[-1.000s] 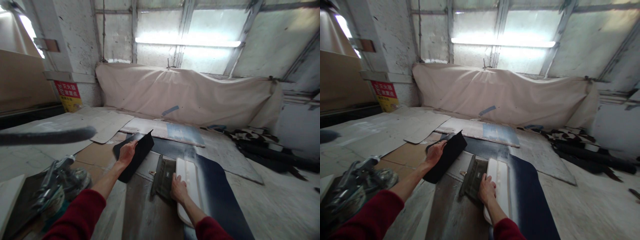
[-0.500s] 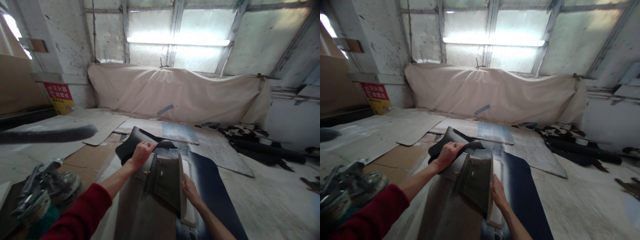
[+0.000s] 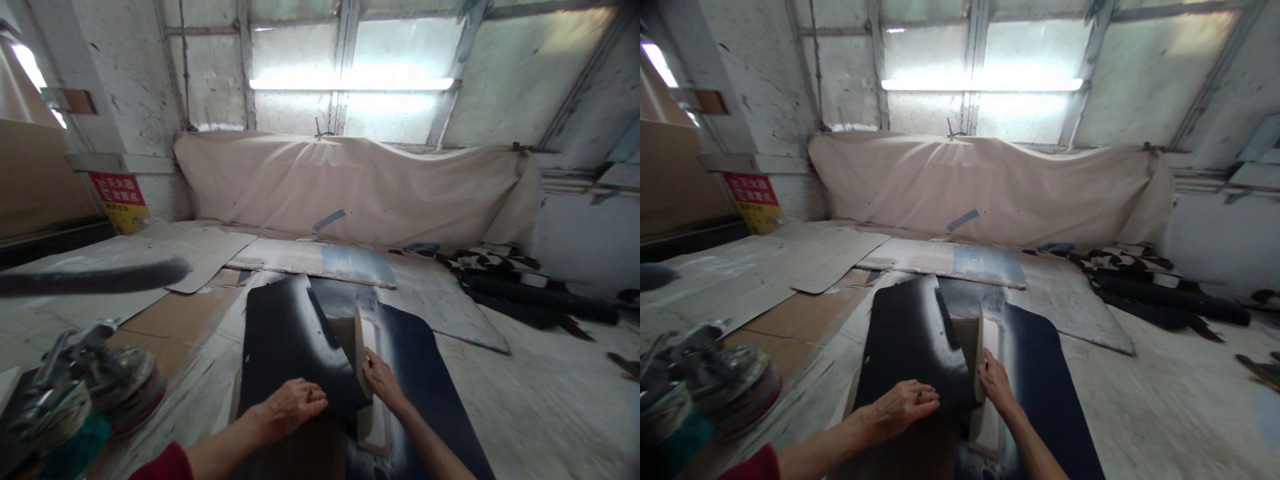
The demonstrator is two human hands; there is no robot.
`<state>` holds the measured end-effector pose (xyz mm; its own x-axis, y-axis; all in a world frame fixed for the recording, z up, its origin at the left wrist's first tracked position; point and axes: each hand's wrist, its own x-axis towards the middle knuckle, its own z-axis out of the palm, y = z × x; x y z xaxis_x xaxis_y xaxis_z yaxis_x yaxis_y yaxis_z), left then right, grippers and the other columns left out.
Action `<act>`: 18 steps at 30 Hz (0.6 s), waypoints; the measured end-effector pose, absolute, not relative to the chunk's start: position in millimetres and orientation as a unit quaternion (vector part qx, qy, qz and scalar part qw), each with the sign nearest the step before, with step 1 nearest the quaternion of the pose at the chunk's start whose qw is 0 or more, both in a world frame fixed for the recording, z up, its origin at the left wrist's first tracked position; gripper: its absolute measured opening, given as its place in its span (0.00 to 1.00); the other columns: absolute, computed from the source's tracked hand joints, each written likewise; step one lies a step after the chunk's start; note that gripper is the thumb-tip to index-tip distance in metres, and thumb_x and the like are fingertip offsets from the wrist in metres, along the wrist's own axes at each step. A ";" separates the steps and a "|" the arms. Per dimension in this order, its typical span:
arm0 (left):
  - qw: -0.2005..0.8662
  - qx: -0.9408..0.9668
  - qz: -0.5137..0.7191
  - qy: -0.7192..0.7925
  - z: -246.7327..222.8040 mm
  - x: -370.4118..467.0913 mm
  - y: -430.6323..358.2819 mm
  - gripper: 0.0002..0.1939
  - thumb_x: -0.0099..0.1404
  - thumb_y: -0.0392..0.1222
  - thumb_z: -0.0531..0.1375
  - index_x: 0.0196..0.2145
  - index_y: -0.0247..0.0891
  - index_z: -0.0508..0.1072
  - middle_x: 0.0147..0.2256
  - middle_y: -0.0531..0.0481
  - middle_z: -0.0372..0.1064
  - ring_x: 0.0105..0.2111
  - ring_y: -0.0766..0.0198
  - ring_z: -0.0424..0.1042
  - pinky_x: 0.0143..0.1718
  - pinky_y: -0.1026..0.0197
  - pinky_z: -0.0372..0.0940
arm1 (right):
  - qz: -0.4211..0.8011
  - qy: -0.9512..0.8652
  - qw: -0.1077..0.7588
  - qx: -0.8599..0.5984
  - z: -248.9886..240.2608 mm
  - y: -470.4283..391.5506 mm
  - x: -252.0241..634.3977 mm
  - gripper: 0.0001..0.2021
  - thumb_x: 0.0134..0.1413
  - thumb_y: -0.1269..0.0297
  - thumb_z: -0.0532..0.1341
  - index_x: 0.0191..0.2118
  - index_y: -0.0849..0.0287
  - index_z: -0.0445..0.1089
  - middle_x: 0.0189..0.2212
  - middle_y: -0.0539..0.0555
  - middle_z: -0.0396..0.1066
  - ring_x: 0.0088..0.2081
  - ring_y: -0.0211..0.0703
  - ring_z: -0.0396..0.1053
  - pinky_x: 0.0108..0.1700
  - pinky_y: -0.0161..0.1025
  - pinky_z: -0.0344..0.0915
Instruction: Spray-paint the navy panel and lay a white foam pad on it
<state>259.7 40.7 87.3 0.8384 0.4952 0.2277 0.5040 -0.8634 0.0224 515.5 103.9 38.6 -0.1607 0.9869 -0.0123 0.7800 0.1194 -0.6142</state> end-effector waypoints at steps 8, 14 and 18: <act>-0.042 -0.988 -0.042 -0.142 83.1 245.2 4.8 0.04 0.58 0.34 0.56 0.28 0.42 0.66 0.29 0.54 0.70 0.40 0.65 0.67 0.35 0.63 0.59 | 0.210 -0.741 0.156 -0.618 40.6 101.6 512.4 0.18 0.53 0.74 0.43 0.49 0.66 0.58 0.28 0.55 0.71 0.31 0.41 0.69 0.33 0.33 0.60; -0.155 -0.966 -0.013 -0.208 70.6 232.8 -14.5 0.11 0.57 0.30 0.53 0.26 0.46 0.68 0.29 0.57 0.70 0.33 0.66 0.68 0.33 0.62 0.58 | 0.140 -0.758 0.103 -0.629 37.3 96.9 489.0 0.23 0.54 0.75 0.44 0.56 0.77 0.51 0.35 0.66 0.72 0.37 0.51 0.69 0.39 0.40 0.60; -0.165 -0.956 -0.006 -0.242 65.3 236.9 -22.8 0.17 0.58 0.25 0.48 0.32 0.46 0.69 0.26 0.58 0.70 0.23 0.69 0.66 0.29 0.65 0.57 | 0.103 -0.765 0.079 -0.631 37.0 93.3 467.8 0.26 0.53 0.76 0.45 0.58 0.82 0.48 0.41 0.71 0.70 0.42 0.55 0.68 0.43 0.44 0.60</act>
<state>236.9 -22.8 65.3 0.8833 0.4639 -0.0683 0.4600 -0.8292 0.3175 467.8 93.3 37.0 -0.1908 0.9816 -0.0089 0.9488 0.1821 -0.2580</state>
